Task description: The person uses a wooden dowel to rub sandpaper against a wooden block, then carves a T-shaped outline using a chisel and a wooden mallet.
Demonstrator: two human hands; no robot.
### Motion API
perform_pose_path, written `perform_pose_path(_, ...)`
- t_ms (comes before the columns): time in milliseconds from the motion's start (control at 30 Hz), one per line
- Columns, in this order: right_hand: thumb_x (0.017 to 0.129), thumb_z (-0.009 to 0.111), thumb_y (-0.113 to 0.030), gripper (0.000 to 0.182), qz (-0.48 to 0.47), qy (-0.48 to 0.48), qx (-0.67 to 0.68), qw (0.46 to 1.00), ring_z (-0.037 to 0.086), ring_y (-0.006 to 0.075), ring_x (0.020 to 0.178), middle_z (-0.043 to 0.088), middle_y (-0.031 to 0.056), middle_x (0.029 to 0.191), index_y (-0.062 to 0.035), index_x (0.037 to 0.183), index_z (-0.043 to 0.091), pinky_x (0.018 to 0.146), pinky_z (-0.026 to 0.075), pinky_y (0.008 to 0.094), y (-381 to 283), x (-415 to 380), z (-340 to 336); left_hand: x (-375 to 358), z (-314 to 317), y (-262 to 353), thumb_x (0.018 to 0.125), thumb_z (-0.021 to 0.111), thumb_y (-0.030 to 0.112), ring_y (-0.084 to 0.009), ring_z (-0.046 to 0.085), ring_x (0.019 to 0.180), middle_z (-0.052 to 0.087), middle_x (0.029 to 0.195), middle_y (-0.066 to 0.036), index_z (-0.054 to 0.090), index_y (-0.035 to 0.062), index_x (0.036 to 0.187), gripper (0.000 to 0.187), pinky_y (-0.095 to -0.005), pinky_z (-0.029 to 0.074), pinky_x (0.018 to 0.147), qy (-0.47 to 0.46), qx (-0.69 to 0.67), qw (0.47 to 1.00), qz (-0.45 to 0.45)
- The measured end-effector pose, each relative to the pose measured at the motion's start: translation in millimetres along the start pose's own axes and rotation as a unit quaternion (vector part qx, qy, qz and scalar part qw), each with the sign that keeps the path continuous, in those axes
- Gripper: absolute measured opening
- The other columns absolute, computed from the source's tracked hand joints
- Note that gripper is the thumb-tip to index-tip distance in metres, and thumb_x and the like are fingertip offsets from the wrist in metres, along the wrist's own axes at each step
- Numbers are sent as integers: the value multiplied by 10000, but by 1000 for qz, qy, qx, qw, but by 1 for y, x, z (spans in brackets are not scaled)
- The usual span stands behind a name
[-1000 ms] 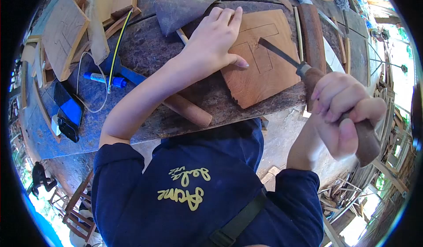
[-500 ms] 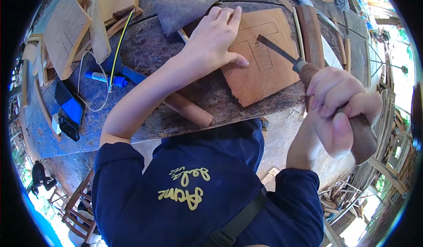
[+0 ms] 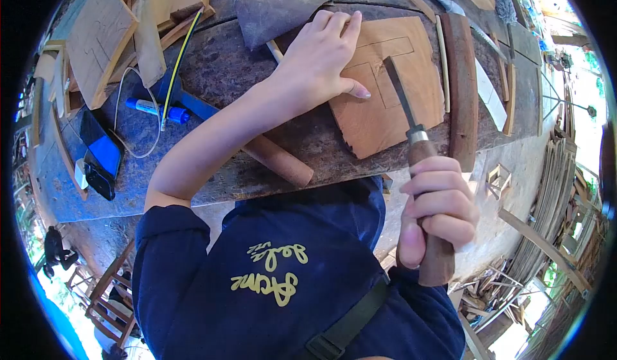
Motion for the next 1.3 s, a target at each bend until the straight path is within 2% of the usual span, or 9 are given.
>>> perform_pose_path(33, 748, 675, -33, 182, 40, 7, -40, 998, 635, 284, 678, 604, 98, 742, -39, 838, 517, 687, 556, 493, -4, -5, 0, 0, 0, 0, 645, 823, 493, -352, 411, 1301, 472, 1359, -228, 335, -107, 1455, 1120, -413, 341, 1133, 2, -3, 1000, 2)
perform_pose_path(67, 772, 686, -73, 212, 93, 27, -57, 994, 655, 303, 790, 616, 88, 808, -76, 901, 518, 844, 513, 566, -7, -13, 1, 0, 0, -1, 645, 823, 493, -352, 411, 1301, 472, 1359, -228, 335, -107, 1455, 1120, -413, 341, 1133, 2, -2, 1000, 1)
perform_pose_path(167, 782, 681, -67, 245, 142, 63, -73, 985, 656, 304, 808, 611, 86, 810, -103, 944, 502, 899, 487, 577, -10, -32, -1, 1, 2, -3, 652, 822, 490, -354, 415, 1295, 474, 1354, -227, 344, -109, 1447, 1104, -415, 344, 1129, 13, -2, 1000, 7)
perform_pose_path(200, 777, 661, -33, 201, 172, 75, -89, 978, 655, 295, 814, 608, 72, 804, -113, 883, 510, 928, 473, 577, -15, -36, 3, 1, 3, -3, 655, 822, 488, -355, 418, 1291, 475, 1352, -226, 349, -109, 1444, 1097, -414, 346, 1127, 18, 2, 1000, 12)
perform_pose_path(333, 752, 653, 2, 186, 185, 41, -106, 976, 649, 275, 813, 605, 50, 800, -111, 773, 507, 930, 477, 566, -27, -44, 11, 1, 2, -2, 658, 820, 488, -353, 423, 1284, 479, 1347, -218, 359, -108, 1438, 1085, -412, 352, 1122, 20, 4, 1000, 12)
perform_pose_path(500, 737, 647, 14, 190, 167, 19, -103, 980, 648, 262, 813, 618, 41, 811, -115, 802, 524, 925, 482, 560, -24, -47, 14, 1, 1, -1, 662, 814, 495, -343, 425, 1284, 484, 1341, -210, 360, -110, 1437, 1083, -405, 354, 1119, 13, 14, 1000, 19)
perform_pose_path(767, 743, 647, 13, 199, 166, 57, -110, 978, 646, 256, 809, 614, 37, 809, -120, 806, 514, 921, 484, 551, -21, -47, 18, 1, 1, -3, 666, 806, 508, -342, 432, 1280, 491, 1332, -215, 356, -111, 1440, 1089, -400, 358, 1114, 22, 22, 999, 38)
perform_pose_path(1033, 735, 637, 16, 193, 158, 51, -104, 981, 649, 254, 803, 625, 39, 823, -122, 811, 524, 909, 491, 535, -24, -55, 20, 3, 1, -3, 677, 790, 528, -340, 410, 1308, 472, 1362, -221, 348, -104, 1448, 1090, -405, 345, 1127, -8, 23, 1000, 9)
perform_pose_path(1300, 742, 640, 11, 184, 164, 69, -99, 979, 648, 256, 792, 610, 41, 795, -116, 799, 519, 914, 486, 547, -26, -53, 18, 4, -2, -4, 688, 782, 544, -342, 396, 1319, 465, 1376, -222, 343, -97, 1454, 1091, -403, 324, 1145, 6, 32, 999, 1)
Point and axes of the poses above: each hand's wrist, its own x-axis towards the middle knuckle, its own z-axis out of the palm, y = z × x, the point moved 2 cm from there along x, towards the middle knuckle
